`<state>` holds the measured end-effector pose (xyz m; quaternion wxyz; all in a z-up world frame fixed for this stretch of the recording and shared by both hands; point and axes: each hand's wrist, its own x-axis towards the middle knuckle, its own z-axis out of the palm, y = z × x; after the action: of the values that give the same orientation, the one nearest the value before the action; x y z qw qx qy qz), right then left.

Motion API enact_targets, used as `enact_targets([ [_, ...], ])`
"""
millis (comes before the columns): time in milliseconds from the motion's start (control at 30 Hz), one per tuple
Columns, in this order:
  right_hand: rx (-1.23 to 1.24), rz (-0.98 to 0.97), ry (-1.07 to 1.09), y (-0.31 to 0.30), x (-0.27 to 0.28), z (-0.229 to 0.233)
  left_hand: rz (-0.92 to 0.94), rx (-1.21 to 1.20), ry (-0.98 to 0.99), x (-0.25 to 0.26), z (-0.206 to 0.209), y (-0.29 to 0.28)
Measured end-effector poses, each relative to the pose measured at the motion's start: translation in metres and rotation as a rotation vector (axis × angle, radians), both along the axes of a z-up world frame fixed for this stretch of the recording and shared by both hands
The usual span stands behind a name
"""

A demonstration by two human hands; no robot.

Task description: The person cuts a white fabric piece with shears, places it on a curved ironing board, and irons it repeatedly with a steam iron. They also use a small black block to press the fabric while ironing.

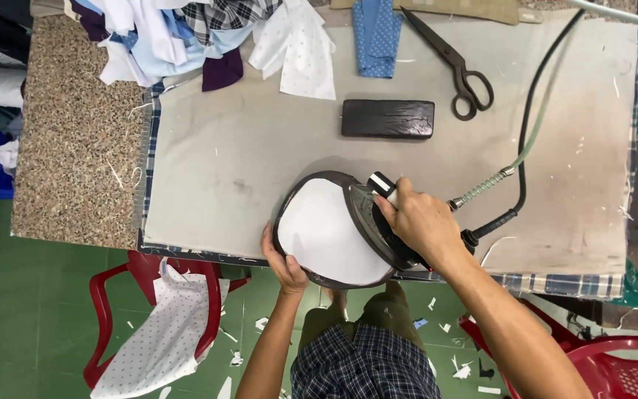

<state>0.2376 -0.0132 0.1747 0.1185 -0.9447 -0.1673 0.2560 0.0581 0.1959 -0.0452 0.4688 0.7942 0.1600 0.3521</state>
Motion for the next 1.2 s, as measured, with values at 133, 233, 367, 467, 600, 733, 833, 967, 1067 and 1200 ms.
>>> enact_targets([
  [133,-0.001,-0.016,0.000,-0.018,-0.012,-0.006,-0.009,-0.009,-0.011,0.003,0.007,-0.002],
  [233,-0.004,-0.033,0.012,-0.034,-0.028,-0.012,-0.017,-0.006,-0.010,0.002,0.008,-0.001],
  [367,-0.022,-0.121,0.058,-0.061,-0.056,-0.026,-0.011,-0.015,0.027,-0.001,0.009,-0.001],
  [467,-0.047,-0.187,0.126,-0.081,-0.074,-0.031,-0.008,-0.028,0.074,-0.002,0.007,0.001],
  [600,-0.103,-0.270,0.312,-0.116,-0.086,-0.023,-0.034,0.049,0.104,-0.007,0.027,-0.001],
  [733,-0.259,-0.226,0.296,-0.137,-0.096,-0.021,-0.018,0.053,0.145,-0.037,0.037,-0.021],
  [833,-0.364,-0.122,0.271,-0.141,-0.098,-0.027,0.053,-0.050,0.324,-0.071,0.042,-0.054],
  [967,-0.264,-0.145,0.323,-0.112,-0.084,-0.021,-0.059,-0.260,0.112,-0.093,0.049,-0.094],
  [1067,-0.147,-0.127,0.232,-0.086,-0.065,-0.031,-0.016,-0.273,0.075,-0.100,0.029,-0.123],
  [1200,-0.112,-0.008,0.000,-0.052,-0.036,-0.036,-0.115,-0.122,0.090,-0.110,0.022,-0.139],
])
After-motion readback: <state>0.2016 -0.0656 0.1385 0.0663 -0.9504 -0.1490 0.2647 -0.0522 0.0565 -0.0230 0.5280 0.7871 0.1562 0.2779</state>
